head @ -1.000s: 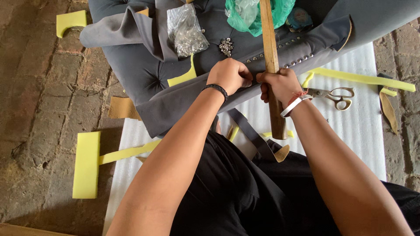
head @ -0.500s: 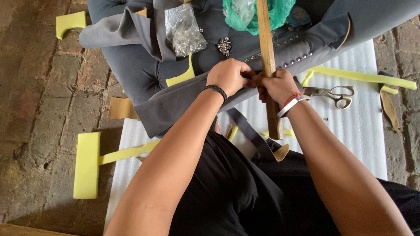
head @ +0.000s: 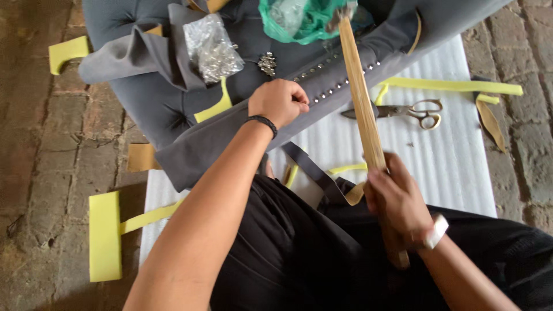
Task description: The person sits on the floor with a tufted gray sofa arm across their lap and hammers decorative metal tacks along the fabric edge using a wooden-handled hammer, placing each tack by hand. They briefly use pliers to adjust a tack, then cut and tuck excess fabric with scissors and continue hammering tacks along the rail.
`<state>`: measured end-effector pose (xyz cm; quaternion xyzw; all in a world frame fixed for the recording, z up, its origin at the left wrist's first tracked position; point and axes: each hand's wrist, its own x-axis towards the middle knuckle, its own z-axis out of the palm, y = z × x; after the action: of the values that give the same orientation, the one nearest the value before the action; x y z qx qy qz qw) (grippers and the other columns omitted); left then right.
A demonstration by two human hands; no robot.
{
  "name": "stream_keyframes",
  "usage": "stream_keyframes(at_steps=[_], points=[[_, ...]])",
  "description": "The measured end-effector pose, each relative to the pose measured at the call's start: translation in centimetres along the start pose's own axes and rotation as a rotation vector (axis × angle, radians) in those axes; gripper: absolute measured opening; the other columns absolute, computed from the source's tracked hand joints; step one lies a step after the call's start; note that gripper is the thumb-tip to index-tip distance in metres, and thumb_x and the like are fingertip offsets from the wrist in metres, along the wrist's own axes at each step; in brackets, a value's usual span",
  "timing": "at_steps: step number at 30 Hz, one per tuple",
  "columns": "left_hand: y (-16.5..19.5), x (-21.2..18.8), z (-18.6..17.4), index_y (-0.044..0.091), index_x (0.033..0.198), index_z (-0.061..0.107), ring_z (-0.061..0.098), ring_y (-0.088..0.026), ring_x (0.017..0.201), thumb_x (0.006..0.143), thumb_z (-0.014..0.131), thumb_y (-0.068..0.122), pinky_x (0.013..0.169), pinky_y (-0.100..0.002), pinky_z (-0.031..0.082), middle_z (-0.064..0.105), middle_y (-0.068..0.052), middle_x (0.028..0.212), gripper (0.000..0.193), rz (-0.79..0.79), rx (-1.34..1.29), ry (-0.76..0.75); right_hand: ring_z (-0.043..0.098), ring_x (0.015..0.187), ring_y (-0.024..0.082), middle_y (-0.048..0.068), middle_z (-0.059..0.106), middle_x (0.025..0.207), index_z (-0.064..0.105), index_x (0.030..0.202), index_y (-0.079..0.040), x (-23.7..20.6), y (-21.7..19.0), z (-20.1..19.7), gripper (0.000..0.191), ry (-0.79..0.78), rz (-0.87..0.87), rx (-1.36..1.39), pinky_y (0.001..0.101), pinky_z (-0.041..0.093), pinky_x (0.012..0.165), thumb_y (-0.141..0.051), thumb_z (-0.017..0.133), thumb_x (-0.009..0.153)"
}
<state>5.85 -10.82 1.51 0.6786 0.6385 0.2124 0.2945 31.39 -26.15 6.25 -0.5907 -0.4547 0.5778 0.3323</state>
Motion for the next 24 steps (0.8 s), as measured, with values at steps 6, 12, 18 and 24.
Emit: stream_keyframes(at_steps=[6, 12, 18, 24], points=[[0.1, -0.2, 0.2, 0.024, 0.083, 0.079, 0.073, -0.016, 0.076, 0.078, 0.081, 0.028, 0.068, -0.036, 0.054, 0.076, 0.004, 0.078, 0.007, -0.090, 0.006, -0.003, 0.051, 0.047, 0.017, 0.007, 0.058, 0.063, 0.055, 0.133, -0.006, -5.2, 1.7, -1.5, 0.042, 0.041, 0.293, -0.184, 0.0330, 0.040, 0.046, -0.026, 0.056, 0.097], [-0.7, 0.1, 0.1, 0.023, 0.083, 0.079, 0.073, -0.015, 0.074, 0.077, 0.082, 0.027, 0.066, -0.034, 0.054, 0.075, 0.004, 0.076, 0.009, -0.011, -0.039, 0.021, 0.052, 0.050, 0.014, 0.005, 0.057, 0.063, 0.057, 0.134, -0.005, -6.0, 2.1, -1.5, 0.043, -0.015, 0.244, -0.231, 0.0306, 0.045, 0.049, -0.027, 0.056, 0.097], [-0.4, 0.0, 0.4, 0.023, 0.082, 0.080, 0.072, -0.016, 0.073, 0.074, 0.083, 0.025, 0.066, -0.035, 0.054, 0.075, 0.004, 0.075, 0.008, -0.069, -0.023, 0.064, 0.054, 0.050, 0.016, 0.007, 0.058, 0.061, 0.054, 0.142, -0.010, -5.7, 1.8, -1.0, 0.049, -0.032, 0.281, -0.350, 0.0329, 0.047, 0.050, -0.032, 0.055, 0.098], [0.4, -0.3, 0.7, 0.022, 0.083, 0.078, 0.072, -0.022, 0.077, 0.075, 0.084, 0.028, 0.067, -0.038, 0.054, 0.075, 0.000, 0.077, 0.011, -0.051, 0.020, 0.117, 0.056, 0.051, 0.016, 0.006, 0.059, 0.061, 0.055, 0.144, -0.012, -5.6, 1.4, -0.1, 0.052, -0.040, 0.266, -0.445, 0.0323, 0.050, 0.052, -0.039, 0.054, 0.099]])
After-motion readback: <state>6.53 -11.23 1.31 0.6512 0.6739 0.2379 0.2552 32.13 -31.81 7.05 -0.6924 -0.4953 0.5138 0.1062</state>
